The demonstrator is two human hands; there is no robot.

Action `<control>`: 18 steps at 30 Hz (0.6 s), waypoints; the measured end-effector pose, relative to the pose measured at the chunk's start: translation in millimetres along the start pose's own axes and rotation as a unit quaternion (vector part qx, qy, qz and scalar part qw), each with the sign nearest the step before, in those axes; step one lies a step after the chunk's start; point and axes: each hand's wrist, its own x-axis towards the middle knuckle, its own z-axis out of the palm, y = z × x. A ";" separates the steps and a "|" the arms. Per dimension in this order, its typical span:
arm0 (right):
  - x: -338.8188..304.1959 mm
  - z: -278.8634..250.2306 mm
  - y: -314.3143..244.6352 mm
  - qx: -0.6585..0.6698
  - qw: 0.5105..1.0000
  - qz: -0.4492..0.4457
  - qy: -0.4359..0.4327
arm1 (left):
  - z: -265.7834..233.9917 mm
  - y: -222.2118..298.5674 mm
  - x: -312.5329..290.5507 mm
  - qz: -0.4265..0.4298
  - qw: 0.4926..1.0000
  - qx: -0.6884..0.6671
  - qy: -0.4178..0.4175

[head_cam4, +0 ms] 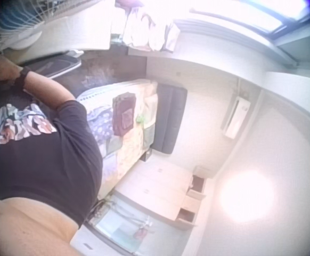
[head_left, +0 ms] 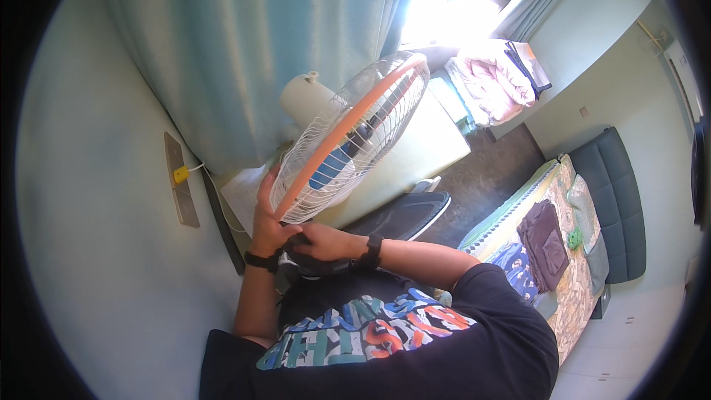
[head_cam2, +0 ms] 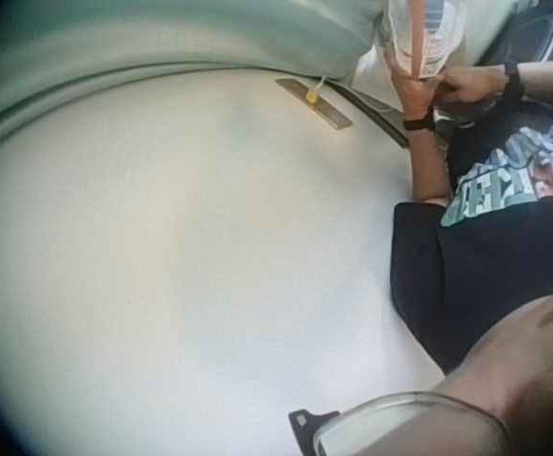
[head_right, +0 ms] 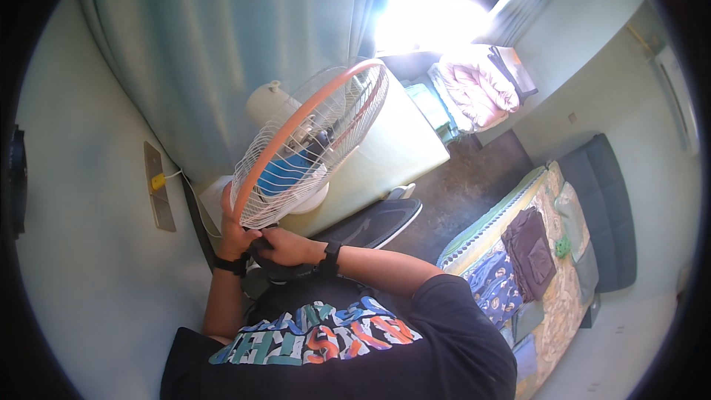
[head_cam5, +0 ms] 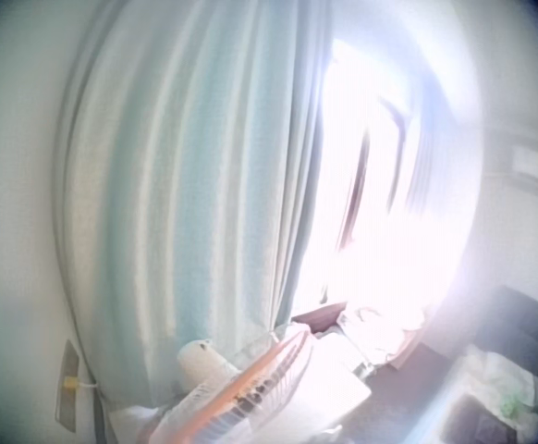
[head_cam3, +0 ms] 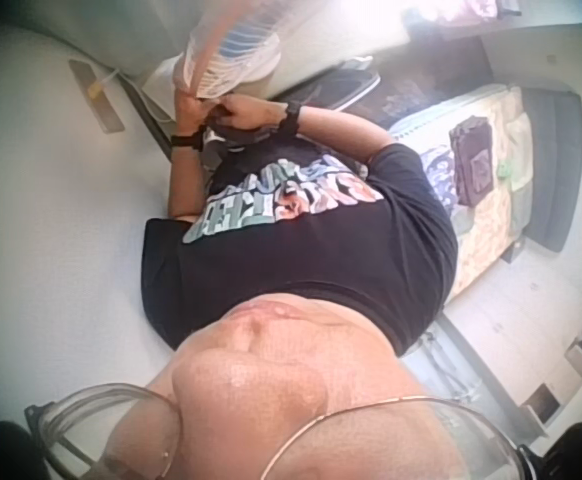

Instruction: The person cleans a small electric desk fan by hand with a cloth, wiping the blades and the center of the fan grille.

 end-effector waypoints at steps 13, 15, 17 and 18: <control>-3.4 -20.8 -57.4 -0.015 0.997 0.070 -0.032 | -15.3 18.0 13.4 -0.110 0.983 -0.146 -0.015; -4.0 -24.1 -60.3 0.005 0.997 0.069 -0.032 | -15.8 15.7 11.9 -0.108 0.980 -0.166 -0.010; -5.1 -27.7 -64.0 0.024 0.997 0.069 -0.032 | -16.4 6.9 8.0 -0.107 0.980 -0.170 -0.005; -6.1 -29.6 -65.9 0.028 0.997 0.068 -0.030 | -15.9 5.5 7.5 -0.107 0.979 -0.174 -0.001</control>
